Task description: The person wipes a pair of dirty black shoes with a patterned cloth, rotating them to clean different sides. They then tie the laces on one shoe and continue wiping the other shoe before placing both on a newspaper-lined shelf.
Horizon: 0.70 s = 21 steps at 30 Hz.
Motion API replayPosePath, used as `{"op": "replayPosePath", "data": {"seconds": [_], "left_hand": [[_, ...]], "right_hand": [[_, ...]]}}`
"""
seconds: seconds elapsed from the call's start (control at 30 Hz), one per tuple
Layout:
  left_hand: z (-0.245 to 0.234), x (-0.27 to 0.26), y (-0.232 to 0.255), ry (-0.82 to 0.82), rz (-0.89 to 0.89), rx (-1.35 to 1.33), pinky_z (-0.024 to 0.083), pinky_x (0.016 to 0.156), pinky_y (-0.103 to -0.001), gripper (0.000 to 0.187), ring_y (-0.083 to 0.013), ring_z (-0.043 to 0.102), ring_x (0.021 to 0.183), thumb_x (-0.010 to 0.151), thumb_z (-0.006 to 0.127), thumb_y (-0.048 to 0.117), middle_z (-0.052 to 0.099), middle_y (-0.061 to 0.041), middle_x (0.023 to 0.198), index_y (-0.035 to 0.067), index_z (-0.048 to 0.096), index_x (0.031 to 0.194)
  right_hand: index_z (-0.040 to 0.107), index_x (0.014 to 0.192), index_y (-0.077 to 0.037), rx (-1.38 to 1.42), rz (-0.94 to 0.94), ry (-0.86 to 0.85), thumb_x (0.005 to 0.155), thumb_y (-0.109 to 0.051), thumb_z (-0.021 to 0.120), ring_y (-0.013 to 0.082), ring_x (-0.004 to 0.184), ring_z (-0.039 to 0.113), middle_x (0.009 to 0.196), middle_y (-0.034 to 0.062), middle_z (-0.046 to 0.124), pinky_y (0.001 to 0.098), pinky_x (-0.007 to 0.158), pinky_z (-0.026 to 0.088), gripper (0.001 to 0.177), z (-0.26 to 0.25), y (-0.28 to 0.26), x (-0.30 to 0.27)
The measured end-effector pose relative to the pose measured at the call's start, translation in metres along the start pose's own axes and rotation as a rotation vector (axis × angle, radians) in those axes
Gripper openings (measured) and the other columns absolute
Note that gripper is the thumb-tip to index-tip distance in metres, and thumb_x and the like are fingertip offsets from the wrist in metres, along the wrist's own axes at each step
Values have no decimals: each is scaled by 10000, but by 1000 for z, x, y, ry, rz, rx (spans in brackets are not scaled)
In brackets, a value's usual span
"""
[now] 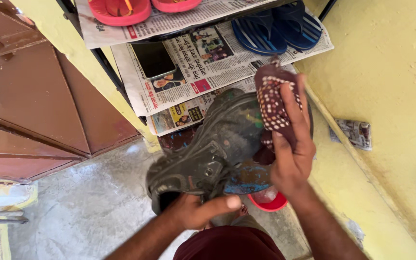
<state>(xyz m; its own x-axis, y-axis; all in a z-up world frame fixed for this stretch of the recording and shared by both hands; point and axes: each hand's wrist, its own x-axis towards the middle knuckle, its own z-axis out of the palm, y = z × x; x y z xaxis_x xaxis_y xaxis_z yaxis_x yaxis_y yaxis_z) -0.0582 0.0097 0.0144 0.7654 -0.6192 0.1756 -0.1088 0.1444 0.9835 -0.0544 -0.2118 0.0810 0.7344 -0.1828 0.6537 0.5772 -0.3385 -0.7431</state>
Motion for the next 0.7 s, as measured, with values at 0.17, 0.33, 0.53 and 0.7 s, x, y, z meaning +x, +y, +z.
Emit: {"op": "replayPosePath", "data": {"seconds": [0.17,0.33,0.53,0.7], "left_hand": [[13,11,8,141,12,-858,391,1214,-466,781,-347,497,1401,1050,522,516,495,-199,1521,-48,338,1559],[18,37,46,350,152,-1078,436,1176,-473,874,-343,558,1331,1049,364,641,555,-211,1469,-98,422,1513],[3,65,74,423,239,-1227,470,1160,-454,1008,-344,618,1256,985,409,775,636,-214,1391,-118,519,1441],[25,71,77,277,277,-1377,514,1069,-439,993,-329,634,1207,998,456,774,643,-195,1400,-87,534,1485]], "right_hand": [[451,1594,-44,-323,-70,10,1007,59,497,368,1632,220,1753,264,221,377,1333,197,597,18,-8,-22],[529,1489,4,-291,59,-123,854,98,477,444,1601,249,1681,334,259,451,1308,186,644,41,5,-77],[499,1454,41,17,70,-113,938,91,472,359,1506,460,1566,256,477,431,1282,313,519,38,-21,-77],[497,1493,8,-41,57,12,1015,102,466,318,1553,407,1655,271,367,405,1285,336,488,26,-14,0]]}}
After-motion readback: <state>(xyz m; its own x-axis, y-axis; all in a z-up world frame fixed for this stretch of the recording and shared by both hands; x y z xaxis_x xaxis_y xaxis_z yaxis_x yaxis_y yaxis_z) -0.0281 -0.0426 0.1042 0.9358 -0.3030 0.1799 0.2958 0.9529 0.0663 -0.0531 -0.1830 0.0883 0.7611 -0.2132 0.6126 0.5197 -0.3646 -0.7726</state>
